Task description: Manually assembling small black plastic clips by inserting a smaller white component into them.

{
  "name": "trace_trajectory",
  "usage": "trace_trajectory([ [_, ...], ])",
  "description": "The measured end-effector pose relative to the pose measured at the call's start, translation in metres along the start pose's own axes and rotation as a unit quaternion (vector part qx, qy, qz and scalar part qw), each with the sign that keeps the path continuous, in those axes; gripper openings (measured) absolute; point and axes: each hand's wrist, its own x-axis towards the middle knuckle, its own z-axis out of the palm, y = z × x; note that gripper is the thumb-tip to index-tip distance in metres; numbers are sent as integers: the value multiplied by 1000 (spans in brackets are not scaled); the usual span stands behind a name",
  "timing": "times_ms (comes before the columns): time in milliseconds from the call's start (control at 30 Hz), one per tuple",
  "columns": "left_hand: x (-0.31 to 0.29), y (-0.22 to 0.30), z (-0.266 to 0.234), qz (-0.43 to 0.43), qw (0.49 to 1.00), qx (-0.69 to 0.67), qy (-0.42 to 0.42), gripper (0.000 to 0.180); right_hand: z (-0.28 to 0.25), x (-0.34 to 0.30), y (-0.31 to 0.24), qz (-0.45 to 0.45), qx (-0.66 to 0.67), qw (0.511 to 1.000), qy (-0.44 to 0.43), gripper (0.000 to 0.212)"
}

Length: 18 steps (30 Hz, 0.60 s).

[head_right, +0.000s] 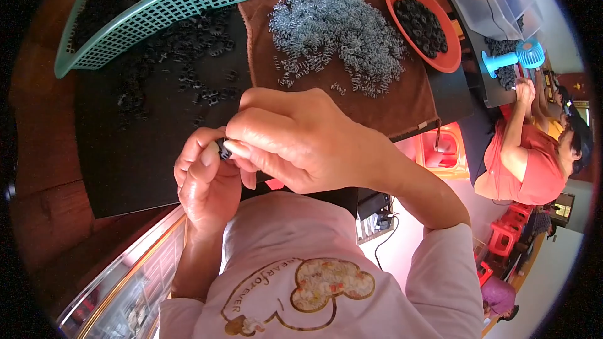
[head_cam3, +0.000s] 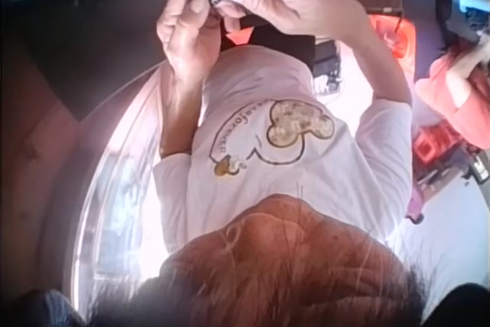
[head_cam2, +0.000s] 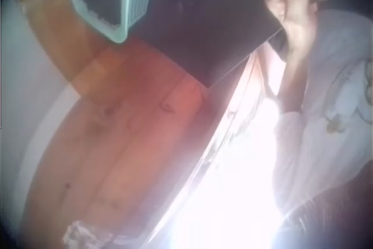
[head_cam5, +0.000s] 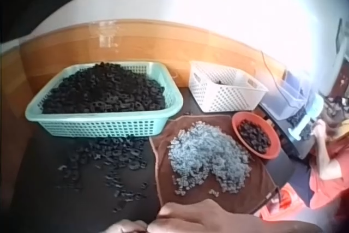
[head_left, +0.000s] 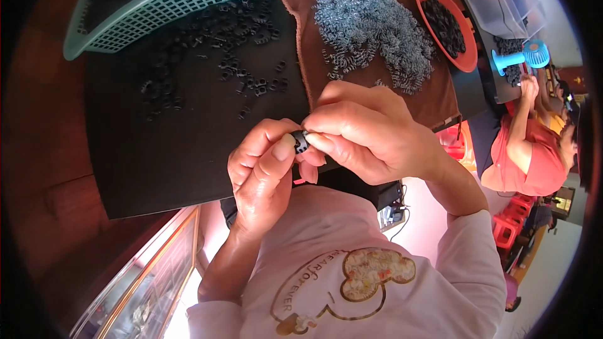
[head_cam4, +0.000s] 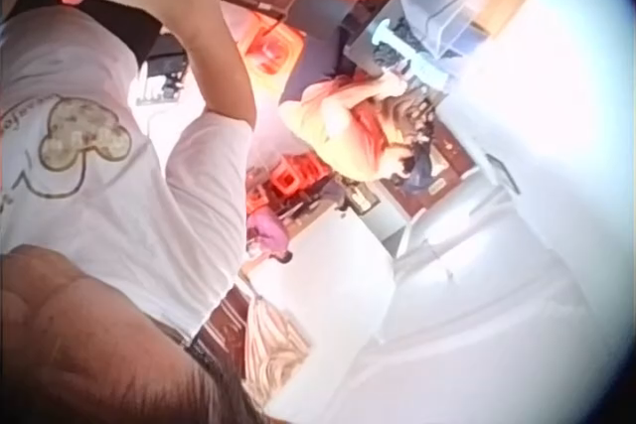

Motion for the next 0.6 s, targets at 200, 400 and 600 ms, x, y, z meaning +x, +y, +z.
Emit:
trace_trajectory([
  [200, 3, -2, 2, 33, 999, 16, -19, 19, -11, 34, 34, -48, -138, 989, 20, 7],
  [400, 3, -2, 2, 20, 998, 49, -17, 19, -6, 73, 75, -41, -385, 917, -95, 3],
  [600, 1, 4, 2, 1, 998, 61, -6, 19, 0, 77, 68, -34, -392, 906, -155, 3],
])
